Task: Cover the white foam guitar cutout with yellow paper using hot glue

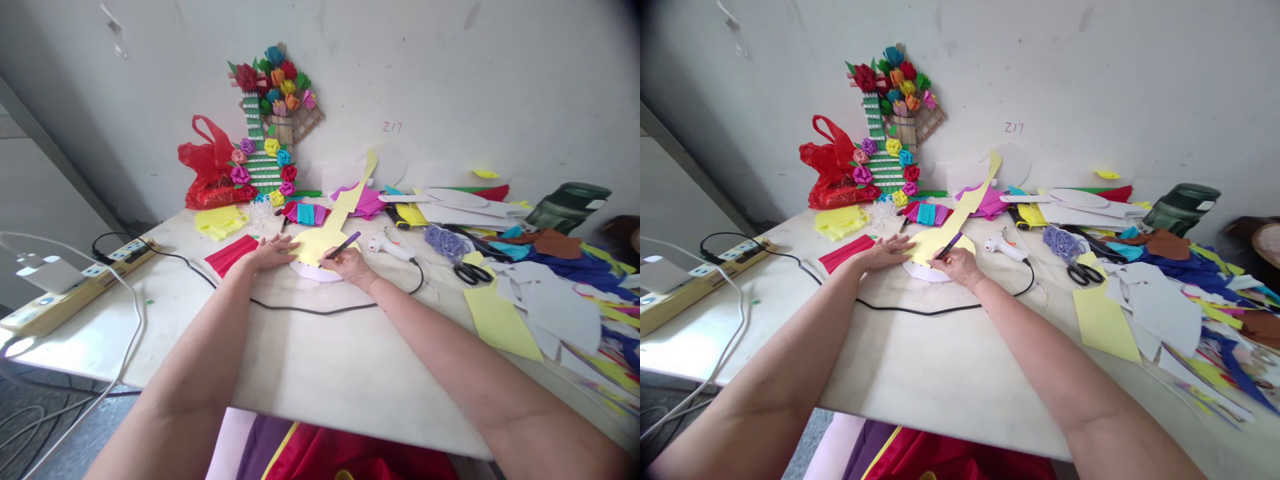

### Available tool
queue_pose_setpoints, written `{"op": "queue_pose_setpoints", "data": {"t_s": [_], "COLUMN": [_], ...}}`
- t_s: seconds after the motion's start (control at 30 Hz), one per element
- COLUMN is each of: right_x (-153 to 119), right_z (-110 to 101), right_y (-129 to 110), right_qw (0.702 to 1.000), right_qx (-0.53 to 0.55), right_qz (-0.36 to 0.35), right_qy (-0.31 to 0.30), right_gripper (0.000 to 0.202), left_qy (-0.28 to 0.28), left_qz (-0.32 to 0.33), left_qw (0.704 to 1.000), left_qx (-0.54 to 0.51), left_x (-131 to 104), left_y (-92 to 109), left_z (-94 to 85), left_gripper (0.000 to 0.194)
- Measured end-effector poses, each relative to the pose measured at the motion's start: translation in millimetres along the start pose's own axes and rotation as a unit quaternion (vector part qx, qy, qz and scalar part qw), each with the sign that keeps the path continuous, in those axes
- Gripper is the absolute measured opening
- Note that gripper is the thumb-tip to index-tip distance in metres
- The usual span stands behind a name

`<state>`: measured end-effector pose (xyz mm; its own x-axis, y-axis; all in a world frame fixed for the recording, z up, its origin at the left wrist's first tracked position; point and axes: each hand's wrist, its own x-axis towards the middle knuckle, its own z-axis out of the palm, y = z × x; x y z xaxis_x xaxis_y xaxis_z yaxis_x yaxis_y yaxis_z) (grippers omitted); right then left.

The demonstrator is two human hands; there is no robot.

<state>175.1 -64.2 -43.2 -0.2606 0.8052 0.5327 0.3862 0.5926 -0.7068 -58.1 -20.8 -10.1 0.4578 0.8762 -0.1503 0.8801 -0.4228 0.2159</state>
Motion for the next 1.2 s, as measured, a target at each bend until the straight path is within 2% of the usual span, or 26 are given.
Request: {"op": "queue_pose_setpoints", "data": {"t_s": [0.2, 0.37, 0.87, 1.2], "right_x": [-1.4, -2.5, -2.8, -1.3], "right_z": [-1.1, -1.5, -1.9, -1.5], "right_y": [-1.8, -6.9, -7.1, -2.8], "right_qw": [0.994, 0.988, 0.992, 0.992], "right_qx": [-0.089, -0.116, -0.106, -0.100], "right_qz": [-0.062, -0.100, -0.072, -0.080], "right_qy": [0.001, 0.007, 0.005, -0.001], "right_gripper": [0.020, 0.018, 0.018, 0.022], "left_qy": [0.001, 0.003, -0.001, -0.003], "left_qz": [0.003, 0.005, -0.002, -0.005], "left_qw": [1.000, 1.000, 1.000, 1.000], "left_qx": [0.001, -0.002, 0.003, 0.002], "left_x": [-1.2, 0.8, -2.0, -4.8], "left_y": [1.4, -0.3, 3.5, 7.3], "left_z": [-1.0, 0.2, -2.5, -4.7], "left_gripper": [0.063, 0.063, 0.063, 0.063]}}
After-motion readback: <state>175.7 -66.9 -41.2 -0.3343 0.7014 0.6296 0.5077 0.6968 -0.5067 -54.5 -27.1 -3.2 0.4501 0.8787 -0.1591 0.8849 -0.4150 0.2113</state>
